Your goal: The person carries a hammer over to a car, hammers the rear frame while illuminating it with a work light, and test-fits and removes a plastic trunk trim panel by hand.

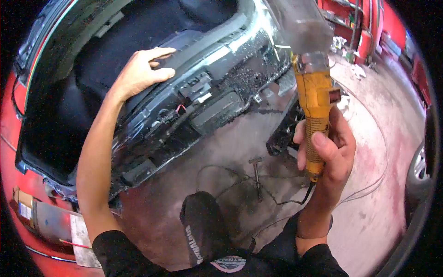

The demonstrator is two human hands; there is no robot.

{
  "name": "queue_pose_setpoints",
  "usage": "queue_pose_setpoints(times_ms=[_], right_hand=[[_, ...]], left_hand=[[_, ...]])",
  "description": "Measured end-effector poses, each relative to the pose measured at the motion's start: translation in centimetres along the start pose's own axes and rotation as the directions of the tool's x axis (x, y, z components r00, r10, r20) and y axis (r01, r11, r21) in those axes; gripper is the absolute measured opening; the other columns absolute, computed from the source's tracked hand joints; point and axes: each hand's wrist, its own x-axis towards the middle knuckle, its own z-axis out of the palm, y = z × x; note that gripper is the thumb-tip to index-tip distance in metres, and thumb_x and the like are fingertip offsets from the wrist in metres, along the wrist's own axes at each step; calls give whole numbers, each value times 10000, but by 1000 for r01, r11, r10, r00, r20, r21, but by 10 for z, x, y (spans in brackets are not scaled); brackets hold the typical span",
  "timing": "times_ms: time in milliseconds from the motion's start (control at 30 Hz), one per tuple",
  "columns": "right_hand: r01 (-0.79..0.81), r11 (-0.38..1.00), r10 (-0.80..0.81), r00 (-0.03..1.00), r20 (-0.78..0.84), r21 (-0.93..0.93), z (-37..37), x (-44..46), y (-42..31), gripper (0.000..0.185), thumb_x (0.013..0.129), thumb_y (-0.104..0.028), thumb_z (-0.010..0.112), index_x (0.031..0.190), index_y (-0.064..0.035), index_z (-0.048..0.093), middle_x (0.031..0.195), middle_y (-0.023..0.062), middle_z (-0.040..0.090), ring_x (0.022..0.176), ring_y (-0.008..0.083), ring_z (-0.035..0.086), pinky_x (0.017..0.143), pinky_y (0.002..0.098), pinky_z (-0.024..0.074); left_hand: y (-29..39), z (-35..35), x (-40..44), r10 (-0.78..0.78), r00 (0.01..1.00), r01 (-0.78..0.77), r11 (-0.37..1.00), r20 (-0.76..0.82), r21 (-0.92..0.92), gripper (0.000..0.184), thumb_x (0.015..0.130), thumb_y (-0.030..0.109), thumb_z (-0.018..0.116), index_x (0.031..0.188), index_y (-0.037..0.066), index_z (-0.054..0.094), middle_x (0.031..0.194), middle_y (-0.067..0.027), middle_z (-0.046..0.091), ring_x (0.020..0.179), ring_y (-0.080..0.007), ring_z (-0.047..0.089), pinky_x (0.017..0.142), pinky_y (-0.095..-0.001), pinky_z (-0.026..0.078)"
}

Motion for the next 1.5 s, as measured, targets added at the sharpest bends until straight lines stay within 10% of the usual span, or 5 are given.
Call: queue_pose_setpoints(times_ms=[800,1500], right_hand=[[78,993,-78,997,12,-87,23,-9,16,664,905,-271,655,1419,104,464,890,209,661,470,143,553,443,230,443],[45,999,-46,999,-23,-11,17,-11,0,646,878,-199,675,1425,93,495,917,156,678,608,135,585,534,239,470]], left_hand=[[-1,1,-4,41,997,-32,991,-65,128,675,739,446,763,1301,77,702,1192,-214,735,1054,-346,720,941,-416,550],[-3,-3,5,35,998,-36,999,48,24,664,784,341,763,1366,41,649,1279,-205,700,1107,-261,675,995,-388,527]])
